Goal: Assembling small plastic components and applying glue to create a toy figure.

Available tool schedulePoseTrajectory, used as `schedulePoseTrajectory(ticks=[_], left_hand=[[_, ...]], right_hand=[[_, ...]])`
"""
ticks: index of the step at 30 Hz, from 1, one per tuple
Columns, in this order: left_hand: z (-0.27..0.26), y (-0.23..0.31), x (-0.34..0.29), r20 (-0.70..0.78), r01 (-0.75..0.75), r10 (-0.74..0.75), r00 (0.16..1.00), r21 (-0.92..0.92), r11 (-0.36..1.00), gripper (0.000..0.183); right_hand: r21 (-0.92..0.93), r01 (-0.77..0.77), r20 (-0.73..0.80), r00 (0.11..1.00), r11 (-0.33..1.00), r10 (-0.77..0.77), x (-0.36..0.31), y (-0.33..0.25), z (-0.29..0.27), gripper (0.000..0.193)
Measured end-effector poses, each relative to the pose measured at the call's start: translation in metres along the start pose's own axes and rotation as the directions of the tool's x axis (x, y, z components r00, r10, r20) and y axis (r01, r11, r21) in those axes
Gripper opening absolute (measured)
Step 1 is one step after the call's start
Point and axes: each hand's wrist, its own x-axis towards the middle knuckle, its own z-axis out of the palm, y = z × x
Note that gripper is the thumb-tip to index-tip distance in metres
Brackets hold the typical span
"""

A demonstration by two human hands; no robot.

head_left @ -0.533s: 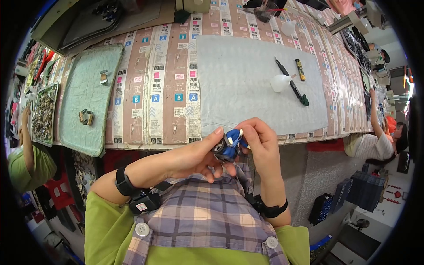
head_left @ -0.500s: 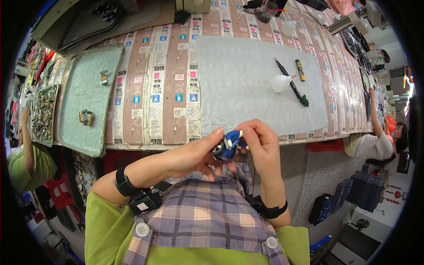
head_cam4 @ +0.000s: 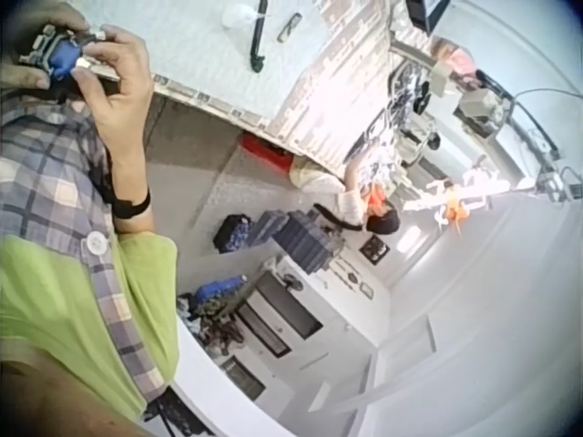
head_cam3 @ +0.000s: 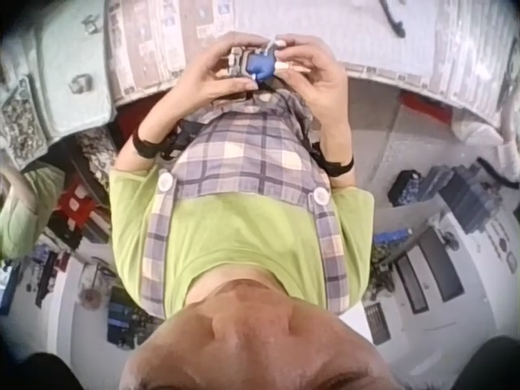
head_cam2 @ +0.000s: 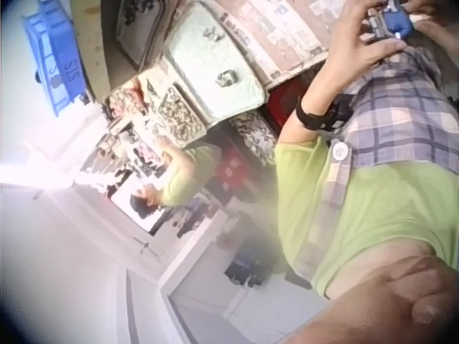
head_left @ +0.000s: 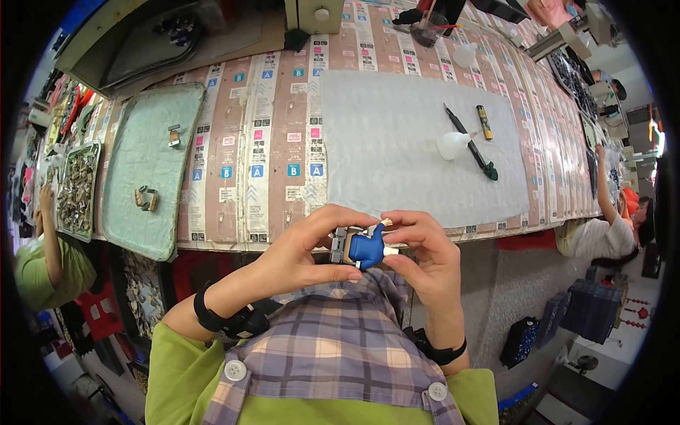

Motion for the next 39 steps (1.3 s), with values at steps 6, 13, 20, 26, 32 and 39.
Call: schedulePoseTrajectory(ticks=[6,13,20,26,32,39], left_hand=[[0.004,-0.001,-0.002,0.013,0.019,-0.017,1.0,-0.212,0.977,0.066],[0.004,-0.009,-0.001,0.07,0.101,-0.075,0.995,-0.559,0.823,0.066],[-0.006,-0.013,-0.008,-0.001,0.137,-0.187,0.982,-0.676,0.724,0.077],[-0.005,-0.008,-0.004,0.103,0.201,-0.222,0.97,-0.852,0.483,0.074],[-0.006,-0.002,-0.006,0.195,0.215,-0.095,0.976,-0.799,0.562,0.079],[0.0,0.001,-0.006,0.158,0.146,-0.055,0.986,-0.652,0.744,0.076]], right_hand=[[-0.121,0.102,-0.008,0.995,0.987,-0.104,0.001,-0.008,0.001,0.025],[-0.123,0.136,0.054,0.99,0.983,-0.13,0.008,0.0,-0.007,0.025],[-0.259,-0.038,-0.693,0.704,0.965,-0.158,0.056,0.049,-0.082,0.045],[-0.544,-0.252,-0.562,0.818,0.8,-0.124,0.09,0.133,-0.122,0.048],[-0.038,0.088,-0.532,0.841,0.995,-0.095,0.07,0.052,-0.07,0.03],[-0.131,0.249,-0.471,0.836,0.96,-0.281,0.012,-0.034,-0.029,0.061]])
